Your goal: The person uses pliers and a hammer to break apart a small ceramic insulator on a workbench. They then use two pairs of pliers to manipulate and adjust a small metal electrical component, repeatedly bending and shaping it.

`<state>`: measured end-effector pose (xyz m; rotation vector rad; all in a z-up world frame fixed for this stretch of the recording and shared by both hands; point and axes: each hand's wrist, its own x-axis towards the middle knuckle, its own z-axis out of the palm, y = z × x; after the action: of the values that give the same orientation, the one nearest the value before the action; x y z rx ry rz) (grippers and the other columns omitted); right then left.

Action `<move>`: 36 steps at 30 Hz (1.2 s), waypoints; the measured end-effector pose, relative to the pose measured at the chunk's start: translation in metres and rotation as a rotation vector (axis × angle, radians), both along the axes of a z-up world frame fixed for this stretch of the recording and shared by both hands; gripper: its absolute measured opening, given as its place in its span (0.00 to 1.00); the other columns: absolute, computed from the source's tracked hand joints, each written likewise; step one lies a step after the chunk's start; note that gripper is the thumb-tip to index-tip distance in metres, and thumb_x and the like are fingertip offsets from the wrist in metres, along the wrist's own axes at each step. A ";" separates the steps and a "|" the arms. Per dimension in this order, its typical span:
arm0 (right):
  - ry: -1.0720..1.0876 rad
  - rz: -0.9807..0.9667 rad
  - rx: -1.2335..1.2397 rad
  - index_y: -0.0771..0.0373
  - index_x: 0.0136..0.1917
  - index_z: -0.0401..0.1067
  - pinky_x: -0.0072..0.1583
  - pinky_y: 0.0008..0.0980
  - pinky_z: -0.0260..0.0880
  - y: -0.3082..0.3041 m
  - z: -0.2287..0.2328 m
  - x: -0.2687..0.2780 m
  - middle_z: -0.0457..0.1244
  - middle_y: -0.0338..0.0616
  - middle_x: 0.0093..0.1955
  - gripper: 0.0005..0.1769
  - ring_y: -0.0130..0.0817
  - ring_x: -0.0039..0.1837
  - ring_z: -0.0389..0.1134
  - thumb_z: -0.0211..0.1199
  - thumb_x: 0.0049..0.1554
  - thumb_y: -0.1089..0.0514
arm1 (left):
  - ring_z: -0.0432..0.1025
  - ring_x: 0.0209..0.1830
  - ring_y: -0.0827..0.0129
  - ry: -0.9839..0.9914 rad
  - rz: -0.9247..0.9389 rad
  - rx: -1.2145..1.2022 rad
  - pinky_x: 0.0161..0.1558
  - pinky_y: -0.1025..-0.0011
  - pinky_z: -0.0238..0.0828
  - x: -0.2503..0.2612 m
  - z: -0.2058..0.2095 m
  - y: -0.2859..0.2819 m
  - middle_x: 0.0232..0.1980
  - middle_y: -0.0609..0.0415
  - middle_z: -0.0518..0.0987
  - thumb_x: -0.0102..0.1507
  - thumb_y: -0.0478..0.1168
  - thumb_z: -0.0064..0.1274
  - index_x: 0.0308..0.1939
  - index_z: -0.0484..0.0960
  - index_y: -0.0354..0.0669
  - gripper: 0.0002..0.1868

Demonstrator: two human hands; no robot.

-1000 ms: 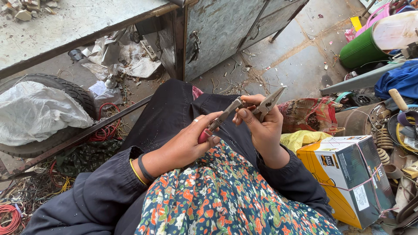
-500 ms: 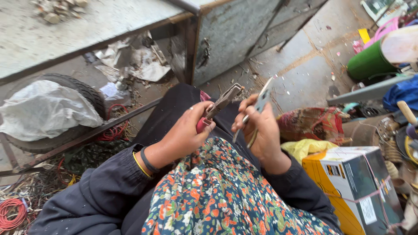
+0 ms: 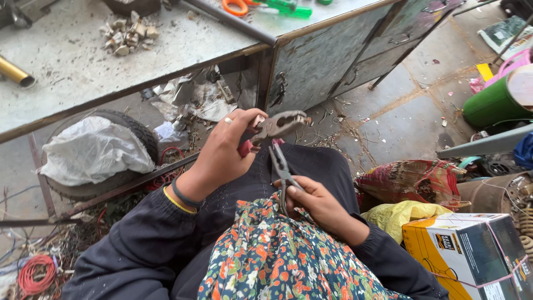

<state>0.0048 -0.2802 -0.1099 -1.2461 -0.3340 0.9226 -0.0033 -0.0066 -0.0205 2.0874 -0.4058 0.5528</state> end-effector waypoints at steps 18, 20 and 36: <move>-0.028 -0.179 0.678 0.67 0.68 0.61 0.49 0.38 0.74 -0.049 0.089 -0.005 0.57 0.46 0.50 0.16 0.39 0.48 0.68 0.60 0.70 0.62 | 0.71 0.53 0.52 0.157 -0.301 0.041 0.58 0.61 0.67 -0.015 -0.014 -0.045 0.50 0.47 0.74 0.51 0.26 0.55 0.63 0.71 0.43 0.35; -0.210 -0.319 0.520 0.69 0.64 0.63 0.45 0.34 0.73 -0.050 0.083 -0.005 0.57 0.47 0.52 0.16 0.34 0.44 0.67 0.62 0.65 0.67 | 0.70 0.55 0.52 0.227 -0.321 0.051 0.59 0.61 0.67 -0.018 -0.018 -0.053 0.50 0.47 0.73 0.52 0.26 0.54 0.64 0.71 0.43 0.34; -0.253 -0.526 0.291 0.67 0.59 0.66 0.34 0.18 0.52 -0.046 0.034 -0.006 0.64 0.43 0.42 0.10 0.16 0.34 0.56 0.59 0.65 0.68 | 0.67 0.60 0.53 0.334 -0.365 -0.040 0.63 0.59 0.62 -0.030 -0.044 -0.073 0.54 0.45 0.72 0.62 0.34 0.57 0.71 0.63 0.43 0.34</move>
<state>-0.0012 -0.3259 -0.0760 -1.1030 -0.3053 0.2549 -0.0337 -0.0793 -0.0648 1.9582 -0.5562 -0.0039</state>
